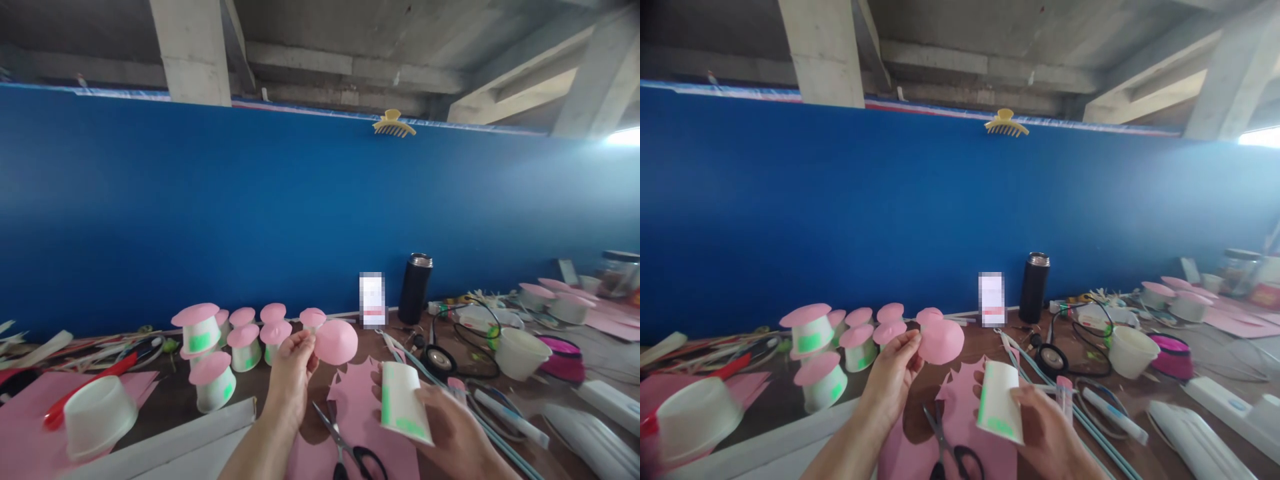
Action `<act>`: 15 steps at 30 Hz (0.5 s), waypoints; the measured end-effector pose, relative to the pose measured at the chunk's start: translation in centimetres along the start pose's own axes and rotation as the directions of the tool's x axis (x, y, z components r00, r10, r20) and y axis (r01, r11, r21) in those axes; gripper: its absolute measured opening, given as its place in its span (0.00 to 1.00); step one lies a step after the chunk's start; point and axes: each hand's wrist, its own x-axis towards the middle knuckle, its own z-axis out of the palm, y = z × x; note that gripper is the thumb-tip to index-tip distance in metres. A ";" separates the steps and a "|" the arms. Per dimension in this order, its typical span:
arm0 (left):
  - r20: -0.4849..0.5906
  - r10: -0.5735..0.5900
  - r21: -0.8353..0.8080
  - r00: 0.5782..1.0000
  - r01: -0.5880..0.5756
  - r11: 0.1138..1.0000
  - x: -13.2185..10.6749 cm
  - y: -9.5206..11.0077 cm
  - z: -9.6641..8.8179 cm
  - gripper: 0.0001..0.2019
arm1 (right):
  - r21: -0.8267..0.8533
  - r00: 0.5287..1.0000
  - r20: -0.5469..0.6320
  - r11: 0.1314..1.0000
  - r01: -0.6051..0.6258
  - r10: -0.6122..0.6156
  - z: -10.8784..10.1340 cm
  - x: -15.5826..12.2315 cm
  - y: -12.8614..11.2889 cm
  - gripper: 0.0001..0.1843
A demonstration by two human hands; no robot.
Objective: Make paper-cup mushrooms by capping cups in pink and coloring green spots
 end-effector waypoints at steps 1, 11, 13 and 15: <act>0.000 -0.001 0.000 1.000 0.001 1.000 -0.1 0.1 0.0 0.17 | 0.005 1.000 0.002 1.000 0.005 -0.005 -0.2 0.1 0.1 0.24; 0.018 -0.006 0.006 1.000 0.006 1.000 -0.3 0.8 0.3 0.14 | 0.020 0.993 0.116 1.000 0.004 -0.006 -0.5 0.3 0.8 0.44; 0.008 -0.007 0.006 1.000 0.007 1.000 -0.3 0.8 0.3 0.14 | 0.014 0.988 0.152 1.000 0.021 -0.023 -0.3 0.1 0.6 0.45; -0.002 -0.010 0.007 1.000 0.010 1.000 -0.3 0.8 0.4 0.14 | 0.010 0.986 0.163 1.000 0.022 -0.023 -0.4 0.1 0.4 0.45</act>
